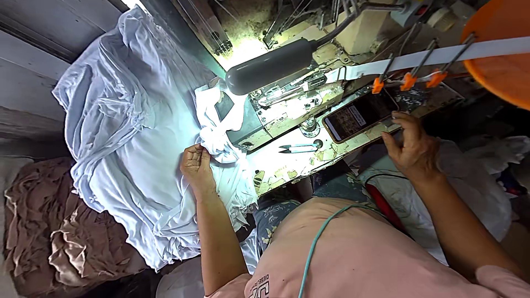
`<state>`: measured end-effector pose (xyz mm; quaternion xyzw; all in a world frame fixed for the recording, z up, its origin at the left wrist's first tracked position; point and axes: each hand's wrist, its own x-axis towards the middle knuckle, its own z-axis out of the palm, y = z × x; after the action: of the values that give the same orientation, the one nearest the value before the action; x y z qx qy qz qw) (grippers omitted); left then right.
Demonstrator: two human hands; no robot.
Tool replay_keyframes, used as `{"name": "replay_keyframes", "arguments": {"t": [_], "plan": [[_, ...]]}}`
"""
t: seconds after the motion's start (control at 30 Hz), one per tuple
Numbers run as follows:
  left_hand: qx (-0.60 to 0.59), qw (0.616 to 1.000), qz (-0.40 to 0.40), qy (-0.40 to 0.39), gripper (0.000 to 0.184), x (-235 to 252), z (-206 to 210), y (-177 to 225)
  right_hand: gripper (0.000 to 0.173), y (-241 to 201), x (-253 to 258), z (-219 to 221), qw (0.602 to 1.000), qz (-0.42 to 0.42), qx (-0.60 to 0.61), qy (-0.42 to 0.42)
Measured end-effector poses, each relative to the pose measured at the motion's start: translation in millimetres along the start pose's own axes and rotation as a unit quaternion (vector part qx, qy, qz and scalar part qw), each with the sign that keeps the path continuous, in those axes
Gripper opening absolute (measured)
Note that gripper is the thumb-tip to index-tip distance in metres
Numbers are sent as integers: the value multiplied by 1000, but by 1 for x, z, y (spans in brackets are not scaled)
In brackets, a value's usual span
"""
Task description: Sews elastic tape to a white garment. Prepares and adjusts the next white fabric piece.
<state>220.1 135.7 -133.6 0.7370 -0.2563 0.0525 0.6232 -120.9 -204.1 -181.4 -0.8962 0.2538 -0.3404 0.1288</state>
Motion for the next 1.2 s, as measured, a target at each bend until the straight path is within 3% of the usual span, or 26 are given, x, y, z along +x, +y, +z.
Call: {"name": "replay_keyframes", "arguments": {"t": [0.37, 0.53, 0.73, 0.87, 0.97, 1.2], "plan": [[33, 999, 9, -13, 16, 1, -2, -2, 34, -36, -21, 38, 981, -163, 106, 22], [42, 999, 17, -18, 17, 1, 0, -1, 35, -43, -18, 46, 981, -163, 104, 20], [40, 999, 15, -12, 17, -1, 0, -1, 42, -34, 1, 31, 995, -80, 24, -56], [37, 999, 15, -8, 17, -1, 1, -1, 42, -17, 5, 12, 999, -26, 10, -35], [43, 999, 12, -7, 16, -2, 0, -1, 37, -19, -2, 5, 998, -48, 43, 6], [99, 993, 53, -21, 22, -11, 0, 8, 38, -56, -19, 30, 980, -150, 132, -15]]}}
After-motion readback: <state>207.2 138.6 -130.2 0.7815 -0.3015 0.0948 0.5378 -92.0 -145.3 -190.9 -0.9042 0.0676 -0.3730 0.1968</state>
